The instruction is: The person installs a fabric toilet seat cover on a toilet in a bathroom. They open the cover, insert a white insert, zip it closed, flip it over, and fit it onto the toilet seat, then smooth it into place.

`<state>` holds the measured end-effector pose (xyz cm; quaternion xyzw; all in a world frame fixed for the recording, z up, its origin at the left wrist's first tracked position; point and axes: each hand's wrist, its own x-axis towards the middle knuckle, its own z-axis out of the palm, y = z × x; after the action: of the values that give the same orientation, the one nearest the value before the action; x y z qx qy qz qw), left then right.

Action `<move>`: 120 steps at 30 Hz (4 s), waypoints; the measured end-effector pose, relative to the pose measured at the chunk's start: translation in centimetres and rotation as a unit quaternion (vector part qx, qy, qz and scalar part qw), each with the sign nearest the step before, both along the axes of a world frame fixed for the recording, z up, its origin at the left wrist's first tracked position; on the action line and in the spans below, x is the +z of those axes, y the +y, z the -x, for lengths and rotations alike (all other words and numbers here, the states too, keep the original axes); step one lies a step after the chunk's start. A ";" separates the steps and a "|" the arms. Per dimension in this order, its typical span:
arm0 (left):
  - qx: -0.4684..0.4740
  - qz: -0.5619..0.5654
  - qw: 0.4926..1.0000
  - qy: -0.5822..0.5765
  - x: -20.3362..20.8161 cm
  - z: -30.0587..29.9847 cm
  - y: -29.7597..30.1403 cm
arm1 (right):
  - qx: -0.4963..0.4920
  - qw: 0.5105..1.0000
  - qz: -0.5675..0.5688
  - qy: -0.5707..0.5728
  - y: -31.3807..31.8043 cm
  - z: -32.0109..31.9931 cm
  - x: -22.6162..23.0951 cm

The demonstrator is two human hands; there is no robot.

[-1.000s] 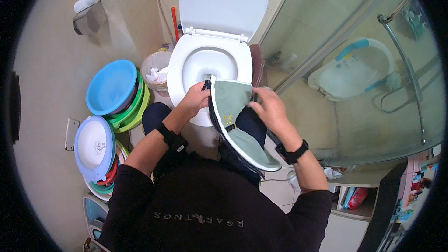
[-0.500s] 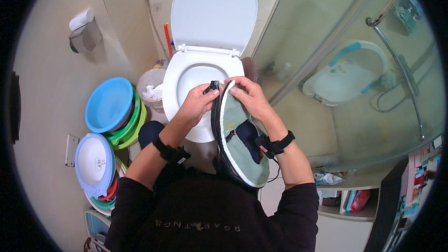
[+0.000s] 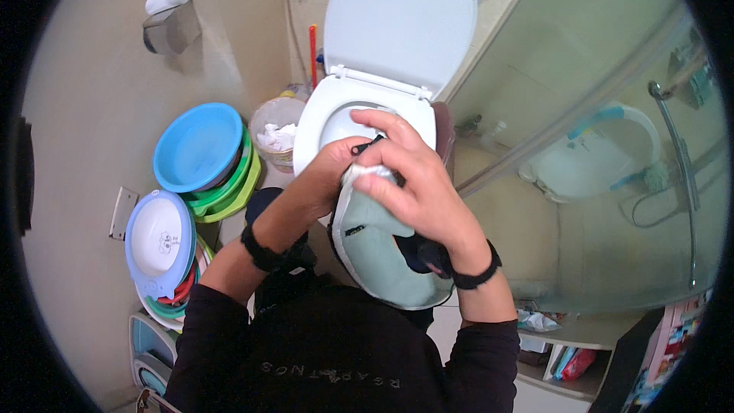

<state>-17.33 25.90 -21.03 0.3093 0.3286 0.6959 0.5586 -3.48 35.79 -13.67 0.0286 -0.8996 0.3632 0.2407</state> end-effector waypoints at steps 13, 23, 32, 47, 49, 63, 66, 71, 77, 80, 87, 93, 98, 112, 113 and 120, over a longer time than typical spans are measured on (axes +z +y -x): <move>0.294 0.156 0.897 0.292 -16.9 8.6 -0.6 | -0.077 0.956 0.192 -0.207 4.2 8.3 -13.5; 0.281 0.250 0.920 0.110 -22.4 14.6 -0.8 | -0.087 0.923 0.254 -0.276 6.6 12.4 -18.5; 0.244 0.163 0.938 -0.185 -20.0 14.3 -0.5 | -0.093 0.896 0.416 -0.122 11.5 5.6 -9.0; -0.026 0.105 0.944 -0.311 -19.0 11.0 0.5 | -0.038 0.961 0.203 -0.187 7.4 13.9 -13.0; -0.012 0.126 0.951 -0.282 -19.3 10.8 0.1 | -0.066 0.925 0.262 -0.268 7.5 15.3 -15.5; 0.019 0.133 0.976 -0.169 -21.1 9.6 2.8 | 0.076 0.918 0.241 -0.305 10.9 16.9 -18.7; 0.084 0.141 0.960 -0.227 -19.9 9.4 2.5 | 0.065 0.904 0.244 -0.344 10.0 17.5 -18.8; 0.255 0.193 0.926 -0.203 -17.5 9.0 1.5 | 0.019 0.929 0.256 -0.268 9.4 17.9 -15.6; 0.411 0.246 0.872 -0.103 -18.8 9.0 1.6 | 0.025 0.910 0.274 -0.310 10.0 18.2 -12.0; 0.464 0.316 0.825 -0.060 -20.4 8.7 1.5 | 0.020 0.900 0.287 -0.326 8.6 18.7 -13.8; 0.568 0.264 0.777 0.057 -20.9 8.7 -0.4 | 0.066 0.913 0.240 -0.324 4.6 20.3 -17.6; 0.535 0.259 0.803 0.043 -20.7 9.2 -1.6 | 0.013 0.943 0.138 -0.302 2.4 20.7 -19.5; 0.498 0.215 0.838 -0.056 -20.4 9.6 -2.0 | 0.012 0.941 0.123 -0.315 2.4 21.2 -19.6; 0.426 0.200 0.877 -0.095 -20.3 10.3 -3.4 | 0.034 0.898 0.203 -0.389 2.3 21.1 -19.2; 0.420 0.191 0.883 -0.089 -20.5 10.4 -3.4 | 0.033 0.898 0.197 -0.393 2.2 21.1 -19.1; 0.380 0.147 0.908 -0.103 -20.5 10.9 -3.6 | 0.025 0.874 0.203 -0.441 2.6 21.1 -18.1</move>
<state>-28.23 22.31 -41.50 0.0022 0.4605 0.8271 0.3222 -24.55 38.44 -31.73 -0.1616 -0.8181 0.5183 -0.1896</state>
